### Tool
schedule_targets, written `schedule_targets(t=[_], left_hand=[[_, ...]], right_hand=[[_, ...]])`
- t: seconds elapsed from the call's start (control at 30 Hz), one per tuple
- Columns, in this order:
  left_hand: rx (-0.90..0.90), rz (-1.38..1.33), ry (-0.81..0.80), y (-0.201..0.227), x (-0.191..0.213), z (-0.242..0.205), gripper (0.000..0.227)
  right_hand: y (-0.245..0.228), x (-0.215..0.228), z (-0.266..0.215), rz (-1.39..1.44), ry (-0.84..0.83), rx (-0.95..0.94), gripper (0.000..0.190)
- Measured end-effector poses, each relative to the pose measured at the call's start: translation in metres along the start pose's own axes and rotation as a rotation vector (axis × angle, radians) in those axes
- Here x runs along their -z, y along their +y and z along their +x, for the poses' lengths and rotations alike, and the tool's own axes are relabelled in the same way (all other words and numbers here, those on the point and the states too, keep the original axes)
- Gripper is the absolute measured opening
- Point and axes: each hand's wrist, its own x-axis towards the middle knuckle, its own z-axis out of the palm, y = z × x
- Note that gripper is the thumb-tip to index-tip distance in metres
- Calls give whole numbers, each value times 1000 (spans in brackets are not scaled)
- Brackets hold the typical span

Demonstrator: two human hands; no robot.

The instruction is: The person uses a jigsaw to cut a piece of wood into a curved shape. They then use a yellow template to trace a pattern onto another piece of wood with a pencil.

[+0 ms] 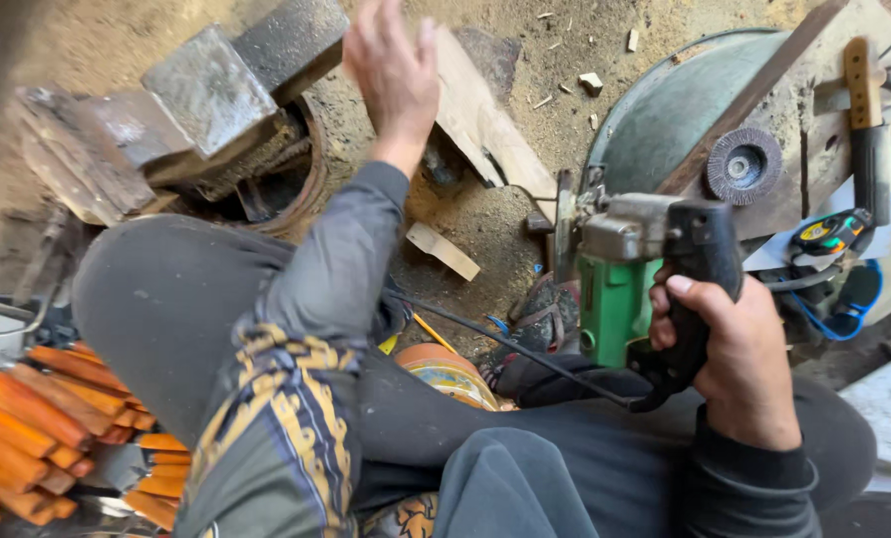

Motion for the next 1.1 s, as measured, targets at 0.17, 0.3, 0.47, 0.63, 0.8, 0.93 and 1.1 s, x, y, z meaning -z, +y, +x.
schedule_targets(t=[0.17, 0.3, 0.47, 0.63, 0.8, 0.93, 1.1], left_hand=[[318, -196, -61, 57, 45, -109, 55], [1392, -1103, -832, 94, 23, -154, 97], [1345, -1129, -880, 93, -29, -162, 99], [1288, -1347, -785, 102, -71, -181, 76], [1168, -1474, -642, 107, -65, -196, 69], [1324, -1224, -374, 101, -29, -219, 62], [860, -544, -299, 93, 20, -239, 73]], right_hand=[[-6, 10, -9, 66, 21, 79, 19], [-7, 9, -16, 78, 28, 165, 17], [1, 10, -18, 135, 19, 221, 16], [7, 17, -22, 119, 57, 246, 18], [5, 18, -19, 122, 80, 279, 15], [1, 11, -14, 121, 49, 292, 13], [-6, -4, -14, 96, 35, 287, 13]])
